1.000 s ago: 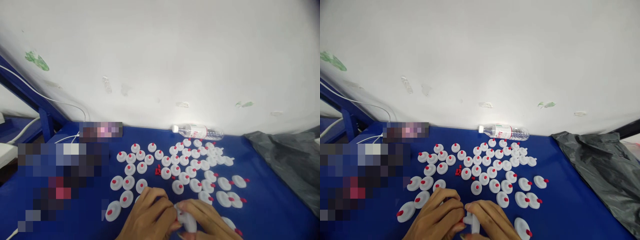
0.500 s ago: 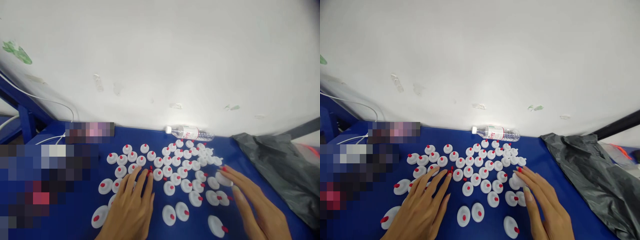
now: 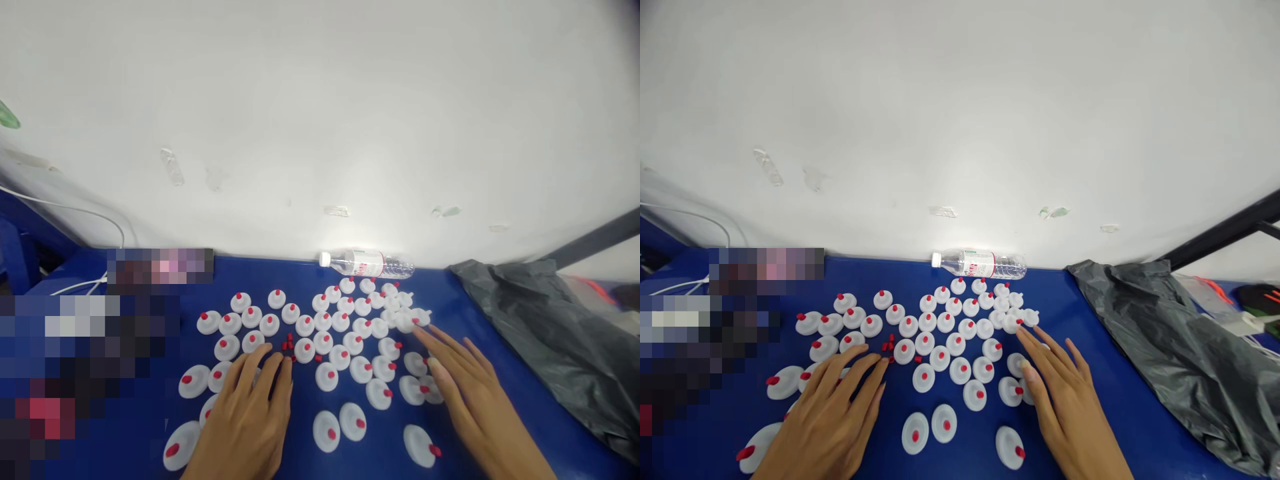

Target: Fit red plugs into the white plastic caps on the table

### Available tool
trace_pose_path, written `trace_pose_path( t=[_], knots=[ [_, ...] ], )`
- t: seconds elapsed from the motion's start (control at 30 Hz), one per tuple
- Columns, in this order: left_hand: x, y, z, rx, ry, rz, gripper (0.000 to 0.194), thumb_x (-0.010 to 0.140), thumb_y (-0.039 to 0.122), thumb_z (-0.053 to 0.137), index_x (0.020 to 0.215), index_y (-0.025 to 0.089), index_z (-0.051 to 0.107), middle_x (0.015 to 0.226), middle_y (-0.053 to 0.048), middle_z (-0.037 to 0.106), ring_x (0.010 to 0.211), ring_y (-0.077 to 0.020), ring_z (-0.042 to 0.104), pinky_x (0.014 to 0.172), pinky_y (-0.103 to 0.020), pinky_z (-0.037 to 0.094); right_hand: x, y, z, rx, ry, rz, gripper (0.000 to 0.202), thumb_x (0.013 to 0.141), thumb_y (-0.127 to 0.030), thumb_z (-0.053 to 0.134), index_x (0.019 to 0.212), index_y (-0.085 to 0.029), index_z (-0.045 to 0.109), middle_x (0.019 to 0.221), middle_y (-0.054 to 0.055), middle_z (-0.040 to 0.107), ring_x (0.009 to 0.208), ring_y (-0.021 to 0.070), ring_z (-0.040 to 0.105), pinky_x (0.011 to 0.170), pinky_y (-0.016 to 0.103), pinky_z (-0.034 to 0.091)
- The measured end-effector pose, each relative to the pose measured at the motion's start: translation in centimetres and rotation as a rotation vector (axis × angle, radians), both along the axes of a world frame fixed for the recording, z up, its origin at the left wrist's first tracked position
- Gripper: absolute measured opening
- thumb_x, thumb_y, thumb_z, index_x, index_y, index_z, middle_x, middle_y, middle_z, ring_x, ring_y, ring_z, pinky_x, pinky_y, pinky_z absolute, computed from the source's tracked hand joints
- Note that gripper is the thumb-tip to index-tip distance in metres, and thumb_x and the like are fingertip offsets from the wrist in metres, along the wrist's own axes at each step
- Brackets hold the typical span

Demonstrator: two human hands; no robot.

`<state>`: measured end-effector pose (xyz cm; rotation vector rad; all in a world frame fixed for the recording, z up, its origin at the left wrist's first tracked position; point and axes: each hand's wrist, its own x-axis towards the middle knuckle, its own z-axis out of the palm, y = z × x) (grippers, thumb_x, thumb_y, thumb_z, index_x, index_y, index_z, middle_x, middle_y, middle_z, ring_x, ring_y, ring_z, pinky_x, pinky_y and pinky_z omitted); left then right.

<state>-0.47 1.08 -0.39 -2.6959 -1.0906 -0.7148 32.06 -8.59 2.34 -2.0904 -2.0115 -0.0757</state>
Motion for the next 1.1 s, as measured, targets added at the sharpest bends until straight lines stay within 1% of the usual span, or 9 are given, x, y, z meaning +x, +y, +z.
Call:
trace_pose_path(
  t=[0.13,0.27,0.4,0.5,0.63,0.8,0.9,1.0,1.1],
  knots=[
    [-0.3,-0.1,-0.7,-0.008,-0.049,-0.010,0.031,0.093,0.003,0.046,0.104,0.011,0.074,0.107,-0.012,0.070,0.117,-0.0345,0.055,0.104,-0.050,0.040,0.3,0.1,0.4,0.021,0.031,-0.012,0.043,0.107,-0.038,0.033,0.148,-0.037,0.045,0.149,-0.001,0.057,0.142,0.0254,0.048,0.119,0.063,0.030],
    [-0.7,-0.1,-0.6,0.013,-0.018,-0.044,0.033,0.093,0.000,0.045,0.104,0.013,0.073,0.104,-0.010,0.070,0.115,-0.0332,0.056,0.102,-0.049,0.041,0.7,0.6,0.7,0.020,0.016,0.000,0.044,0.107,-0.040,0.035,0.150,-0.036,0.043,0.152,-0.001,0.054,0.143,0.0250,0.046,0.120,0.062,0.028],
    [-0.4,-0.3,-0.3,0.026,-0.075,-0.067,0.035,0.094,-0.002,0.041,0.103,0.011,0.072,0.102,-0.011,0.070,0.111,-0.0320,0.057,0.100,-0.049,0.041,0.7,1.2,0.6,-0.032,0.006,0.070,0.045,0.107,-0.040,0.038,0.152,-0.036,0.040,0.149,0.000,0.058,0.141,0.0257,0.049,0.118,0.063,0.031],
    [-0.3,-0.4,0.0,0.052,-0.093,-0.096,0.035,0.094,-0.001,0.041,0.110,0.010,0.071,0.102,-0.011,0.069,0.107,-0.0316,0.058,0.099,-0.049,0.042,0.5,1.2,0.5,-0.012,0.008,0.082,0.044,0.107,-0.040,0.040,0.150,-0.034,0.045,0.146,0.001,0.060,0.138,0.0256,0.053,0.118,0.062,0.032],
    [-0.5,-0.4,0.2,0.089,-0.064,-0.117,0.041,0.093,-0.002,0.044,0.124,0.011,0.066,0.106,-0.011,0.068,0.107,-0.0317,0.057,0.098,-0.050,0.042,0.6,0.8,0.9,-0.019,0.013,0.066,0.038,0.106,-0.040,0.040,0.139,-0.034,0.057,0.138,0.001,0.066,0.134,0.0261,0.057,0.118,0.062,0.032],
    [-0.3,-0.2,0.3,0.032,-0.207,-0.202,0.033,0.094,0.000,0.045,0.110,0.014,0.071,0.099,-0.007,0.070,0.103,-0.0270,0.058,0.097,-0.044,0.042,1.7,1.5,2.0,0.079,0.097,-0.061,0.041,0.107,-0.043,0.033,0.119,-0.029,0.069,0.130,0.003,0.071,0.128,0.0274,0.061,0.116,0.058,0.037],
    [-0.1,-0.5,0.6,-0.007,-0.245,-0.265,0.033,0.098,0.004,0.043,0.110,0.016,0.071,0.100,-0.004,0.072,0.105,-0.0247,0.058,0.103,-0.042,0.037,2.9,2.7,2.2,0.053,0.118,-0.112,0.046,0.106,-0.047,0.031,0.127,-0.027,0.066,0.135,0.006,0.068,0.131,0.0283,0.060,0.113,0.054,0.044],
    [0.0,-0.8,1.1,-0.013,-0.287,-0.304,0.035,0.101,0.008,0.040,0.111,0.017,0.072,0.102,-0.004,0.073,0.106,-0.0234,0.059,0.107,-0.041,0.034,4.0,3.7,1.7,-0.059,0.095,-0.069,0.049,0.106,-0.049,0.031,0.138,-0.026,0.060,0.142,0.005,0.064,0.135,0.0294,0.056,0.112,0.057,0.045],
    [-0.2,-0.9,1.5,0.010,-0.360,-0.313,0.031,0.099,0.008,0.044,0.107,0.016,0.073,0.098,-0.005,0.074,0.101,-0.0227,0.062,0.102,-0.039,0.040,4.0,4.0,1.9,0.021,0.068,-0.056,0.048,0.106,-0.049,0.032,0.137,-0.025,0.061,0.138,0.006,0.067,0.130,0.0297,0.060,0.111,0.058,0.046]
  ],
)
